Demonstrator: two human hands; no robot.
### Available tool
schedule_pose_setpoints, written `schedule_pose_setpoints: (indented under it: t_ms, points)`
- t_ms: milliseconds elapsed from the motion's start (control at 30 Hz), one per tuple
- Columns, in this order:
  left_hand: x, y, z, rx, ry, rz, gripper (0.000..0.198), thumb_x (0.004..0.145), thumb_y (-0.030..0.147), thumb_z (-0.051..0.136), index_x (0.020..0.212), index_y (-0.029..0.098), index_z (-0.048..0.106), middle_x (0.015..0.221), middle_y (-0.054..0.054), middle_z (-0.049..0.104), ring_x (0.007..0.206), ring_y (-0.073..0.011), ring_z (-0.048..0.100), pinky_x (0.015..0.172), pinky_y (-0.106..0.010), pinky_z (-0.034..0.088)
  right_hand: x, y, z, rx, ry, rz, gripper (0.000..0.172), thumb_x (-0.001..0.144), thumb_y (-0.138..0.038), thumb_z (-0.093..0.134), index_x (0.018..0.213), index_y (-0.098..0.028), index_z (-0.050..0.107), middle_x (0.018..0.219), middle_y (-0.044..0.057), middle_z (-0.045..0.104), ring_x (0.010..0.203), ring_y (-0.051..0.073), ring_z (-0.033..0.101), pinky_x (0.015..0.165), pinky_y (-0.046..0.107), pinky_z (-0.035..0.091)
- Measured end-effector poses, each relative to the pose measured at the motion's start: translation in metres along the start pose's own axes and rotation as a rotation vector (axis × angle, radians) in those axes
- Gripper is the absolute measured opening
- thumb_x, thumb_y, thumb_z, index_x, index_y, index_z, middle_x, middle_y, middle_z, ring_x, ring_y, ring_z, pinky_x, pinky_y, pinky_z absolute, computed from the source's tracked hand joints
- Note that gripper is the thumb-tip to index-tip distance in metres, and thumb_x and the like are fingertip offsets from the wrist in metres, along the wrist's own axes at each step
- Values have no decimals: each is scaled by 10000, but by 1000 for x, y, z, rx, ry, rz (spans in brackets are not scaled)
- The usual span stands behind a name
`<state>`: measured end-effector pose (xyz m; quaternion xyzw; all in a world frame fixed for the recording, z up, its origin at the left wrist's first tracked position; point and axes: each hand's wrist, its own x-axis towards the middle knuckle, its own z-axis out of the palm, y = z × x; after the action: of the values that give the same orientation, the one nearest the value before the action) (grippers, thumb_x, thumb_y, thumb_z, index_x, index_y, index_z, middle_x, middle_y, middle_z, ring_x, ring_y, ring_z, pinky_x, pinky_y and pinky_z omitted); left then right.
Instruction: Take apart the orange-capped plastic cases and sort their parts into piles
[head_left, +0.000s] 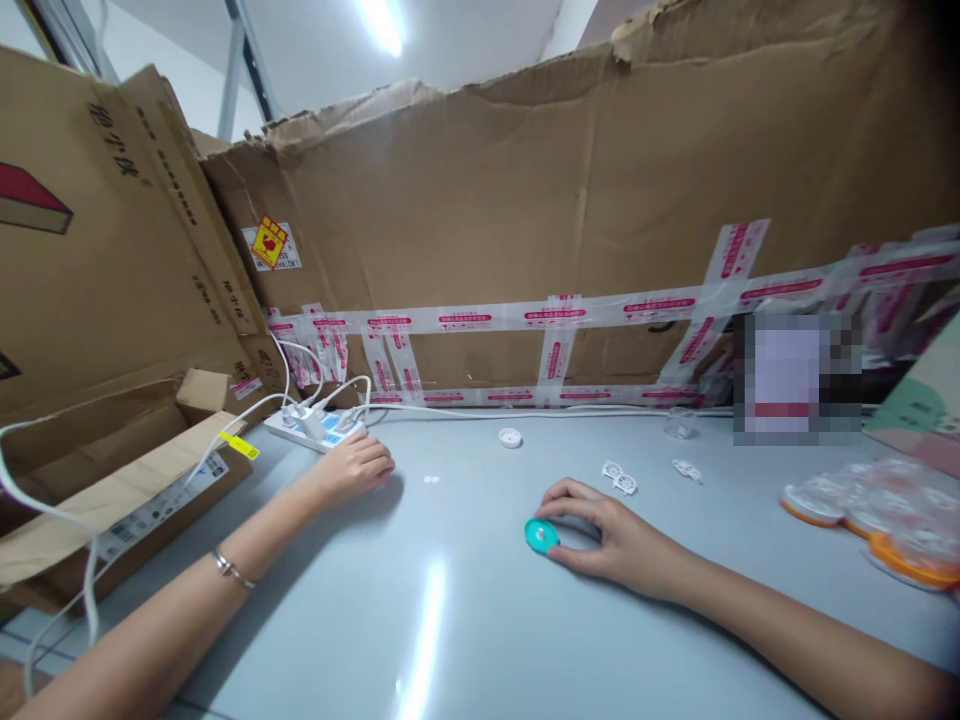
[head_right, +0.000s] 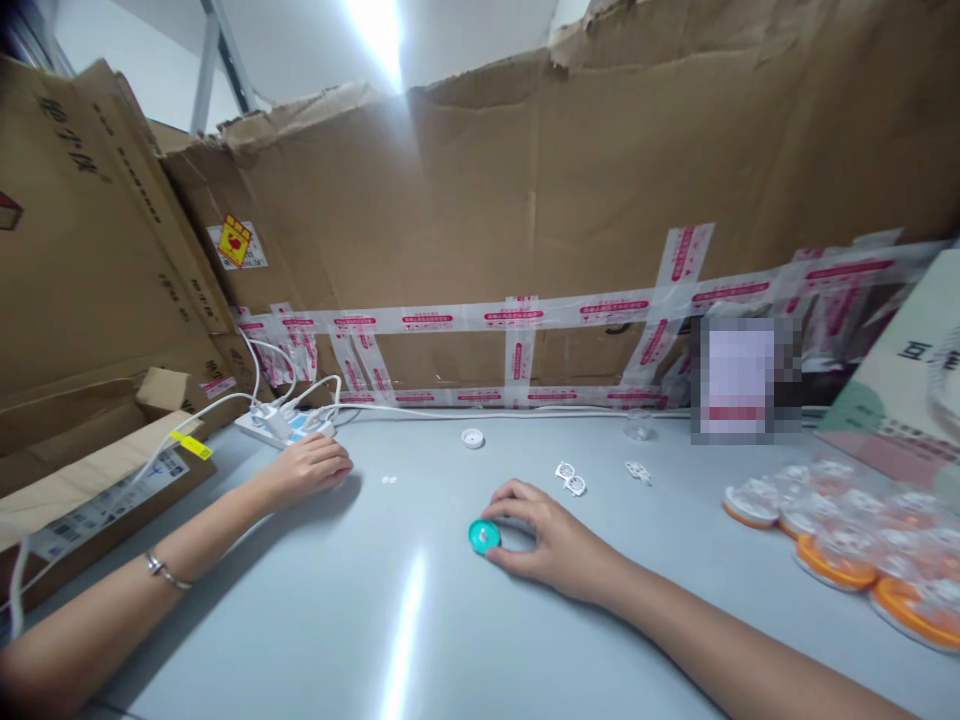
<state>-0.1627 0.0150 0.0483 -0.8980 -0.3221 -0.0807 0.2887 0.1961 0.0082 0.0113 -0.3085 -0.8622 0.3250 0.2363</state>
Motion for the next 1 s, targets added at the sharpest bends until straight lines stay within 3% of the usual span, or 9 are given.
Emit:
schedule_pose_setpoints:
  t_ms: [100,267,333,433,533,633,767,867,1000]
  points:
    - [-20,-9,10,2,-71,-3,288,905,187,337,799,165,603,733,-31,626,692,-121,542,723,-264,382,0,1,1,10,7,-2,237,745,-305,576,967,-227,608,1007,50,530,940,187,533,874,321,423]
    - [-26,-11,14,-44,-109,16,278,900,130,328,872,171,602,802,-44,639,753,-134,554,757,-278,393,1,-1,0,9,-3,22,229,742,-303,579,954,-221,608,1006,50,529,944,188,534,874,319,421]
    - [-27,-13,11,-66,-63,-10,264,888,119,344,860,170,602,802,-41,646,747,-137,562,732,-274,408,1,-1,0,10,-4,22,234,744,-303,577,962,-224,608,1007,49,528,945,187,536,876,320,420]
    - [-19,-9,2,-119,129,-119,229,873,115,373,854,162,596,801,-55,650,756,-148,577,696,-279,430,1,0,0,12,1,11,244,746,-307,577,977,-231,607,1004,47,530,941,186,537,871,320,424]
    - [11,17,-9,-205,248,-170,204,870,127,391,873,160,592,808,-68,651,764,-154,586,687,-286,444,0,-1,0,12,11,3,232,743,-292,582,964,-226,607,992,48,533,924,179,542,860,313,431]
    - [53,63,-16,-352,137,-68,174,871,205,437,956,150,579,797,-60,652,743,-145,593,666,-266,448,0,-3,0,4,21,-7,222,740,-275,584,953,-219,609,971,47,541,910,175,545,851,308,435]
    - [93,113,-11,-620,-29,-149,373,747,402,619,1023,163,542,902,-59,640,826,-164,596,705,-261,462,0,-4,0,-8,32,-27,233,741,-275,589,964,-215,616,962,49,545,926,175,545,861,304,431]
    - [103,125,-3,-791,-50,-254,441,624,428,717,940,159,569,861,-46,627,800,-165,587,694,-250,464,1,-3,-1,-4,40,-34,218,739,-285,600,943,-210,618,962,47,550,924,174,546,855,300,433]
    - [103,126,3,-905,-16,-344,284,660,336,706,854,156,603,810,-34,606,748,-148,579,673,-244,462,1,-1,-1,11,18,-15,219,736,-302,616,933,-206,618,965,50,551,928,176,544,849,301,433]
